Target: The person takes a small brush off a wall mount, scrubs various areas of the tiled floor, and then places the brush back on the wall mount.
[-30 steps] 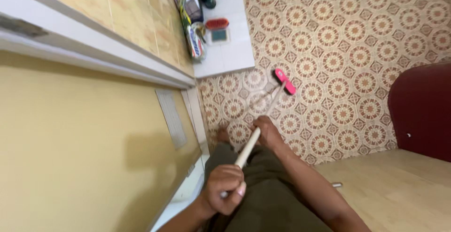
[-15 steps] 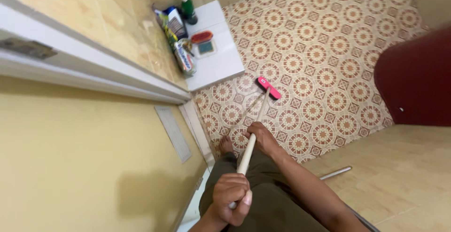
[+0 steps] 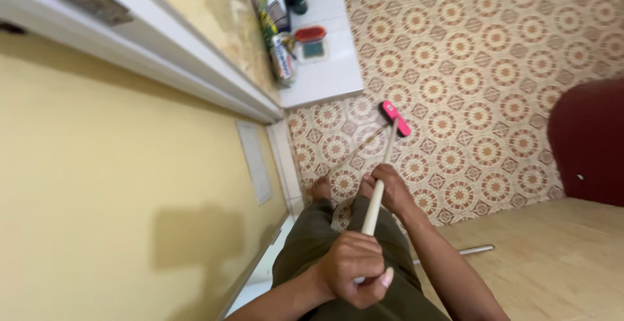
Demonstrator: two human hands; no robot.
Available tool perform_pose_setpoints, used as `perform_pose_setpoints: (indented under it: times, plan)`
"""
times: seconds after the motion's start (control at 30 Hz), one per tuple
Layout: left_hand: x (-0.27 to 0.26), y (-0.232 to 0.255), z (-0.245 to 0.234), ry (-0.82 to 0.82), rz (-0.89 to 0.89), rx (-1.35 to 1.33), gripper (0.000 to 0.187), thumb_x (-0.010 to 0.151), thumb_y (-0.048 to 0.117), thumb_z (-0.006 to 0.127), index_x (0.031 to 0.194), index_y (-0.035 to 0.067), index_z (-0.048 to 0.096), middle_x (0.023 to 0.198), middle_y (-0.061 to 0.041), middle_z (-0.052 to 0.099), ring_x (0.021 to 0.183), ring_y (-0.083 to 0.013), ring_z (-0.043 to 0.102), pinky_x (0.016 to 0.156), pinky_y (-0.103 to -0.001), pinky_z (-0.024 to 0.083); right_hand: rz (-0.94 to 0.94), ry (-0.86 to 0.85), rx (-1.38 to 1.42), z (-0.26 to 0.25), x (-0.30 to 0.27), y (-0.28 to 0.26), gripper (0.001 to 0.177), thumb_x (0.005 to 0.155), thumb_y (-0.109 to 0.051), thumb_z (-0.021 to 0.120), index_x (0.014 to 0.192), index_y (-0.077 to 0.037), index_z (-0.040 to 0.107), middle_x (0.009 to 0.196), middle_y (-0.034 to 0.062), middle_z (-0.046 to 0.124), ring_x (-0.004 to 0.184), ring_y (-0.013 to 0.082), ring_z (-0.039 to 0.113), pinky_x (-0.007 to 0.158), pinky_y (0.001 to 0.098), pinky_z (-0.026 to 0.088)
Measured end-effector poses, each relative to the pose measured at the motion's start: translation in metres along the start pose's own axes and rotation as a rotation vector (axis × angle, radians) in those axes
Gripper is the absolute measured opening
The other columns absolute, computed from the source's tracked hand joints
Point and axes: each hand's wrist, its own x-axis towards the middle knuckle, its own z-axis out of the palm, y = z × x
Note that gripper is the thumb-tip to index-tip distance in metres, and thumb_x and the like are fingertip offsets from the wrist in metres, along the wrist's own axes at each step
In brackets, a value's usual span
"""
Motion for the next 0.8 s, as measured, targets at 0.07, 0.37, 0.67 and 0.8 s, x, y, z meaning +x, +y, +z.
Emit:
perform_pose_setpoints:
  times: [0.07, 0.37, 0.67, 0.8]
  plan:
    - [-0.005, 0.008, 0.001, 0.071, -0.036, 0.011, 0.037, 0.087, -0.003, 0.064, 0.062, 0.007, 0.039, 0.058, -0.006, 0.043, 0.051, -0.0259, 0.049, 0.055, -0.038, 0.043, 0.003, -0.012, -0.005, 0.004, -0.003, -0.008, 0.025, 0.092, -0.014, 0.073, 0.073, 0.000, 0.067, 0.071, 0.0127, 0.059, 0.072, 0.0298, 0.057, 0.067, 0.0459, 0.050]
    - [-0.034, 0.021, -0.014, 0.079, -0.009, 0.020, 0.037, 0.087, -0.007, 0.063, 0.062, 0.007, 0.039, 0.059, -0.006, 0.043, 0.054, -0.0269, 0.051, 0.061, -0.039, 0.047, -0.062, -0.075, -0.037, 0.024, -0.006, -0.023, 0.023, 0.091, -0.017, 0.074, 0.077, 0.000, 0.070, 0.078, 0.0131, 0.062, 0.080, 0.0328, 0.061, 0.077, 0.0456, 0.053]
    - [-0.036, 0.023, -0.019, -0.047, 0.005, 0.012, 0.041, 0.087, -0.007, 0.069, 0.063, 0.008, 0.040, 0.062, -0.006, 0.046, 0.057, -0.0269, 0.052, 0.061, -0.040, 0.044, -0.060, -0.057, -0.001, 0.024, -0.005, -0.038, 0.019, 0.090, -0.016, 0.072, 0.080, 0.000, 0.069, 0.081, 0.0154, 0.061, 0.082, 0.0351, 0.059, 0.078, 0.0471, 0.051]
    - [-0.030, 0.020, -0.026, -0.049, 0.026, 0.016, 0.038, 0.086, -0.007, 0.068, 0.063, 0.007, 0.041, 0.062, -0.007, 0.048, 0.057, -0.0272, 0.054, 0.060, -0.038, 0.045, -0.010, -0.069, -0.005, 0.025, 0.000, -0.036, 0.025, 0.091, -0.017, 0.072, 0.075, 0.001, 0.067, 0.080, 0.0153, 0.061, 0.081, 0.0347, 0.059, 0.077, 0.0472, 0.050]
